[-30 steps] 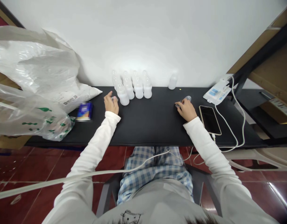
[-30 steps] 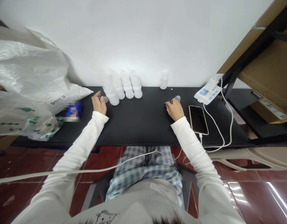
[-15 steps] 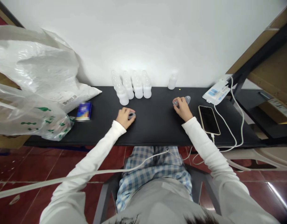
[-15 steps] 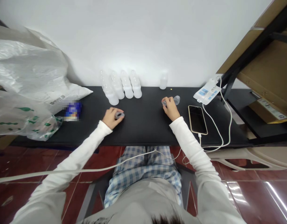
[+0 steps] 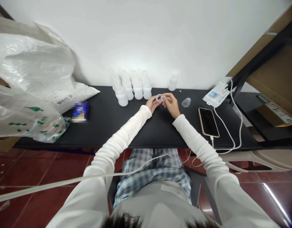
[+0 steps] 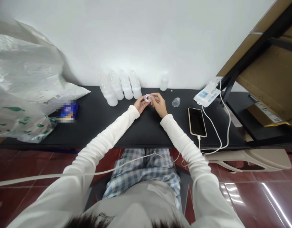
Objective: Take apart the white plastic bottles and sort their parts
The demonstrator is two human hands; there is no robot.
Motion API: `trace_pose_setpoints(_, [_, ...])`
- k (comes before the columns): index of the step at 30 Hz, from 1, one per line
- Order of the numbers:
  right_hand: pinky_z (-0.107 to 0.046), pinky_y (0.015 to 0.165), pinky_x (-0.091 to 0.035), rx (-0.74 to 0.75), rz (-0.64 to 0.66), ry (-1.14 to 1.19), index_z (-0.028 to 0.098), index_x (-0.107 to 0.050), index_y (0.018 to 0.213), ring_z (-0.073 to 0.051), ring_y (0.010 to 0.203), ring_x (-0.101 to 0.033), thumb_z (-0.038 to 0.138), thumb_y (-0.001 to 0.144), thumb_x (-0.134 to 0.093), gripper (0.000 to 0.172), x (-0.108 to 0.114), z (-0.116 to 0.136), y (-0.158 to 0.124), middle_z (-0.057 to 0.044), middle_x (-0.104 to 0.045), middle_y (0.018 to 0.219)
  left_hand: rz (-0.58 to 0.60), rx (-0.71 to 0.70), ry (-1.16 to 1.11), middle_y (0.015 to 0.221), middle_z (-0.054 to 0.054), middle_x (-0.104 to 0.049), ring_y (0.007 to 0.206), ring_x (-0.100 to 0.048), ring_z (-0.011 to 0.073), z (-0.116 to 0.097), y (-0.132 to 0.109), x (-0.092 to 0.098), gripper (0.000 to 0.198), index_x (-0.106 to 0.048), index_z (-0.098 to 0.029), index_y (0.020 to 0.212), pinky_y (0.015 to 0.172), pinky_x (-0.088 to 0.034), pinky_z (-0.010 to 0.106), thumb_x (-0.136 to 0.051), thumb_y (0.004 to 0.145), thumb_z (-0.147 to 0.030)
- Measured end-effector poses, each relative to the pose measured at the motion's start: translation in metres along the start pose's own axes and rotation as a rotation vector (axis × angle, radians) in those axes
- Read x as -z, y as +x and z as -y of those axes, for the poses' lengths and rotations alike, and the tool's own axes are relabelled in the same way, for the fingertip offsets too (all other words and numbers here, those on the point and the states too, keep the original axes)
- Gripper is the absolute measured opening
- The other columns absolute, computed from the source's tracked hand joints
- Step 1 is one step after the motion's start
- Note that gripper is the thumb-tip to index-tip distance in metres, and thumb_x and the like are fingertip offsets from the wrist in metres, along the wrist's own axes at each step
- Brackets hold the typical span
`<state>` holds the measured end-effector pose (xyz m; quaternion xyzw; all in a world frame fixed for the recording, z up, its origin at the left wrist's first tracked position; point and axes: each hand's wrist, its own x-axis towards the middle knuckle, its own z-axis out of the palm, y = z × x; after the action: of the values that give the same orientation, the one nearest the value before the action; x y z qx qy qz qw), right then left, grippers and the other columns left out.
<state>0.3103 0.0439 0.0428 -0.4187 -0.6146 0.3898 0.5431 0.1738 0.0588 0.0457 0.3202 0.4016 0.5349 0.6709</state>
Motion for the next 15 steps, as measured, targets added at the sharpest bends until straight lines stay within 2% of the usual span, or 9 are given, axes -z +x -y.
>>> trace_pose_setpoints(4, [-0.025, 0.055, -0.035, 0.052, -0.066, -0.156, 0.025, -0.051, 0.094, -0.01, 0.051, -0.041, 0.056, 0.083, -0.062, 0.035, -0.004, -0.008, 0.007, 0.01, -0.045, 0.055, 0.019, -0.074, 0.126, 0.117, 0.007, -0.071, 0.107, -0.068, 0.0135, 0.006, 0.0, 0.005, 0.016, -0.059, -0.018, 0.102, 0.097, -0.055, 0.033, -0.047, 0.097, -0.028])
trace_pose_setpoints(6, [-0.026, 0.058, -0.035, 0.096, -0.094, -0.25, 0.025, -0.05, 0.091, -0.011, 0.054, -0.04, 0.054, 0.084, -0.06, 0.032, -0.006, -0.013, 0.011, 0.009, -0.04, 0.057, 0.034, -0.092, 0.12, 0.116, 0.006, -0.071, 0.107, -0.068, 0.0127, 0.008, 0.002, 0.007, 0.015, -0.058, -0.019, 0.101, 0.099, -0.054, 0.034, -0.048, 0.097, -0.03])
trace_pose_setpoints(10, [-0.027, 0.065, -0.038, 0.114, -0.13, -0.379, 0.025, -0.047, 0.096, -0.012, 0.061, -0.042, 0.053, 0.087, -0.054, 0.03, -0.007, -0.022, 0.015, 0.008, -0.035, 0.064, 0.037, -0.091, 0.117, 0.091, 0.002, -0.071, 0.092, -0.07, 0.0113, 0.013, 0.004, 0.005, 0.012, -0.054, -0.02, 0.099, 0.099, -0.053, 0.037, -0.06, 0.092, -0.027])
trace_pose_setpoints(15, [-0.028, 0.069, -0.041, 0.118, -0.131, -0.438, 0.022, -0.046, 0.109, -0.013, 0.066, -0.045, 0.045, 0.084, -0.059, 0.037, -0.002, -0.029, 0.013, 0.007, -0.038, 0.072, -0.055, -0.132, 0.243, 0.075, -0.003, -0.061, 0.072, -0.067, 0.008, 0.017, 0.002, 0.001, 0.014, -0.052, -0.018, 0.094, 0.085, -0.059, 0.031, -0.063, 0.091, -0.025])
